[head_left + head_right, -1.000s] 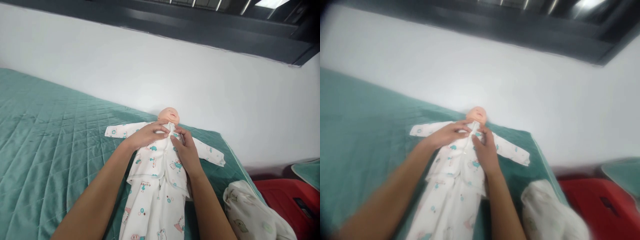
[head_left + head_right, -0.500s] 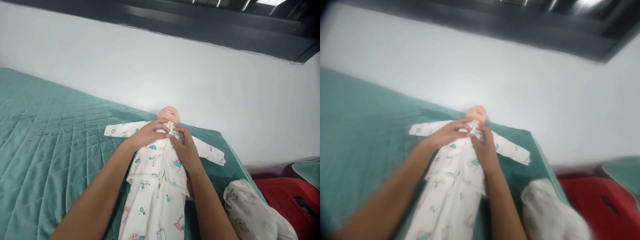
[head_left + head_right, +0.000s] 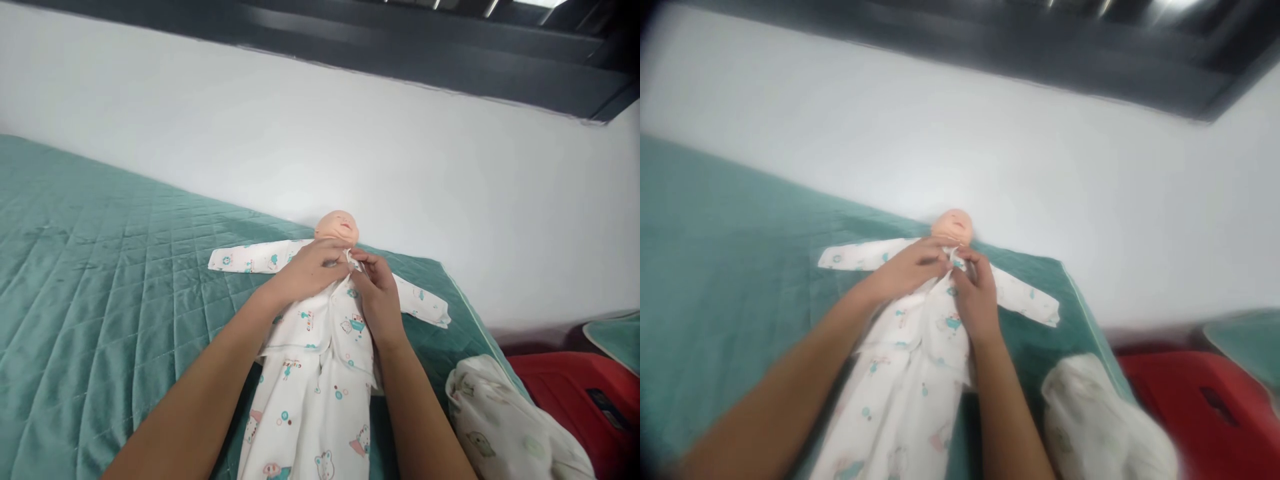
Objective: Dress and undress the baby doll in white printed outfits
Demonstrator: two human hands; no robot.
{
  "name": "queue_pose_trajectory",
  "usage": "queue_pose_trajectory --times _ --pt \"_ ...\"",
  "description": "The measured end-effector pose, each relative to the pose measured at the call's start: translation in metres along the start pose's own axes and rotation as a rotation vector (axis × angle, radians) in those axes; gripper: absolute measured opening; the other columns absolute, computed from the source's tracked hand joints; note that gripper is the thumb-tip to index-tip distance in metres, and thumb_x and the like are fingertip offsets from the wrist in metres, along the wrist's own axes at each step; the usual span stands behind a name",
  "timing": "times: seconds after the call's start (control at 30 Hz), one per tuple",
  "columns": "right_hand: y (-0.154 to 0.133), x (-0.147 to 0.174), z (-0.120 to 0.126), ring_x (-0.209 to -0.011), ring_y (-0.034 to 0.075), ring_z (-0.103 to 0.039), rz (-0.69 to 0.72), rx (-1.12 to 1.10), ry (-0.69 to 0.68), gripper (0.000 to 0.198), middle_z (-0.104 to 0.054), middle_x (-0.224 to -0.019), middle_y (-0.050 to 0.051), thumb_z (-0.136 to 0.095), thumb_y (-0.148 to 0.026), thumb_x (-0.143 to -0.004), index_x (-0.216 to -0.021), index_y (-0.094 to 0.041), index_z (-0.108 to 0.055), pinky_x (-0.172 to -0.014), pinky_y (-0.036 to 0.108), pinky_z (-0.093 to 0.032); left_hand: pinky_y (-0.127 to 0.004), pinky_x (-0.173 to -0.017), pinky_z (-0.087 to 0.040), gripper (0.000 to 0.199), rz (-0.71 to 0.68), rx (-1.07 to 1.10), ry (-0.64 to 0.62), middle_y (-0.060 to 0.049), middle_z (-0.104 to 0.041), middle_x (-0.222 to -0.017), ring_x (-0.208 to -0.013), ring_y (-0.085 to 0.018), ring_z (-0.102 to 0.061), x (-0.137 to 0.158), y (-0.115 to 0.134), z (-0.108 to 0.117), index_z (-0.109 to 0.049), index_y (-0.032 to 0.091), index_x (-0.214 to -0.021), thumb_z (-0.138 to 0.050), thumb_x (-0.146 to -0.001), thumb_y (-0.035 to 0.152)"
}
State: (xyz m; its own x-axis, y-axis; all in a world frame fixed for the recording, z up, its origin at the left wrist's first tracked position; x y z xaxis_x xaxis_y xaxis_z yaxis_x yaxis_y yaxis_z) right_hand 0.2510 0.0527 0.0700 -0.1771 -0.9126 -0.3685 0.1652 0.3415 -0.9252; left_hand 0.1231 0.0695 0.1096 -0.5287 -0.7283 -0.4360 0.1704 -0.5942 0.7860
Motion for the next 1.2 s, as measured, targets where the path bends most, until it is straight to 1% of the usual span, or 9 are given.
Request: queue_pose_trajectory --times 0.1,0.17,0.3,0.43,0.6,0.7,0.87,1.03,1.2 --pt "0.0 0.001 0.0 -0.122 0.022 -0.055 0.02 0.027 -0.011 0.02 -0.062 -0.125 0.004 -0.058 -0.032 -0.083 -0.102 -0.026 -0.057 -0.107 0.042 -0.04 -0.036 -0.111 -0.034 0.031 0.067 0.015 0.002 0.0 -0.059 -0.134 -0.131 -0.022 -0.047 0.005 -0.003 0.004 -0.064 0.021 -0.069 -0.051 -0.091 0.039" --pt "-0.002 0.003 -0.001 -0.124 0.022 -0.053 0.032 0.083 -0.034 0.025 -0.061 -0.126 0.004 -0.059 -0.033 -0.083 -0.107 -0.026 -0.057 -0.109 0.043 -0.037 -0.036 -0.112 -0.033 0.032 0.094 0.013 -0.018 0.001 -0.055 -0.14 -0.133 -0.023 -0.045 0.011 -0.004 0.004 -0.065 0.021 -0.069 -0.052 -0.09 0.041" --pt "-0.006 0.014 -0.002 -0.133 0.023 -0.044 0.027 0.208 -0.081 0.039 -0.054 -0.138 0.005 -0.061 -0.037 -0.083 -0.12 -0.026 -0.056 -0.115 0.045 -0.029 -0.039 -0.116 -0.028 0.032 0.072 0.009 -0.053 0.001 -0.05 -0.145 -0.138 -0.024 -0.038 0.032 -0.003 0.001 -0.069 0.021 -0.074 -0.052 -0.09 0.044" --pt "-0.005 0.035 0.0 -0.142 0.023 -0.032 0.023 0.26 -0.114 0.05 -0.041 -0.151 0.004 -0.06 -0.043 -0.084 -0.131 -0.028 -0.05 -0.119 0.046 -0.022 -0.041 -0.12 -0.019 0.026 0.059 -0.007 0.003 0.0 -0.046 -0.149 -0.145 -0.022 -0.027 0.055 -0.006 0.003 -0.071 0.024 -0.088 -0.053 -0.091 0.042" --pt "-0.002 0.06 0.004 -0.146 0.023 -0.025 0.012 0.298 -0.107 0.06 -0.03 -0.157 0.003 -0.06 -0.046 -0.085 -0.14 -0.031 -0.043 -0.12 0.046 -0.02 -0.042 -0.12 -0.018 0.023 0.016 -0.005 -0.005 -0.003 -0.045 -0.149 -0.145 -0.022 -0.027 0.062 -0.008 0.002 -0.071 0.023 -0.092 -0.055 -0.091 0.04" --pt "-0.002 0.063 0.005 -0.146 0.022 -0.026 0.01 0.316 -0.102 0.061 -0.031 -0.157 0.003 -0.06 -0.046 -0.085 -0.141 -0.031 -0.041 -0.12 0.046 -0.021 -0.043 -0.121 -0.018 0.022 0.013 0.004 -0.028 -0.002 -0.044 -0.15 -0.146 -0.022 -0.025 0.06 -0.008 0.004 -0.071 0.024 -0.094 -0.056 -0.09 0.04" --pt "-0.006 0.057 0.003 -0.143 0.023 -0.03 0.048 0.361 -0.094 0.059 -0.035 -0.153 0.005 -0.062 -0.044 -0.084 -0.138 -0.03 -0.043 -0.119 0.047 -0.023 -0.042 -0.12 -0.021 0.021 0.017 0.021 -0.072 0.0 -0.043 -0.151 -0.145 -0.022 -0.026 0.058 -0.008 0.005 -0.071 0.026 -0.097 -0.058 -0.09 0.04" --pt "-0.009 0.051 0.003 -0.139 0.025 -0.033 0.031 0.377 -0.09 0.058 -0.038 -0.148 0.007 -0.065 -0.042 -0.081 -0.134 -0.03 -0.045 -0.118 0.049 -0.025 -0.042 -0.12 -0.02 0.021 0.047 0.044 -0.092 0.002 -0.041 -0.152 -0.145 -0.022 -0.026 0.057 -0.013 0.005 -0.072 0.028 -0.098 -0.06 -0.088 0.041" --pt "-0.008 0.045 0.003 -0.138 0.025 -0.036 0.019 0.358 -0.106 0.058 -0.041 -0.144 0.007 -0.069 -0.041 -0.077 -0.129 -0.029 -0.047 -0.117 0.046 -0.027 -0.04 -0.121 -0.019 0.021 0.059 0.056 -0.097 0.003 -0.041 -0.152 -0.146 -0.022 -0.025 0.058 -0.014 0.005 -0.073 0.029 -0.1 -0.061 -0.088 0.04"
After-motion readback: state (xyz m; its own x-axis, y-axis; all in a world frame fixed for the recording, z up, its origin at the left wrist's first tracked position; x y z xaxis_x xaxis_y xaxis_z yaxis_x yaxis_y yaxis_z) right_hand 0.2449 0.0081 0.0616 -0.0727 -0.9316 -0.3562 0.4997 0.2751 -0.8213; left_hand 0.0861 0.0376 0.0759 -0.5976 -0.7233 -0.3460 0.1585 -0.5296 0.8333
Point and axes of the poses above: each hand's wrist, its own x-axis away from the middle knuckle, its own z-axis out of the back of the hand, y = z × x, the point moved 8 cm from there along -x, towards the middle knuckle
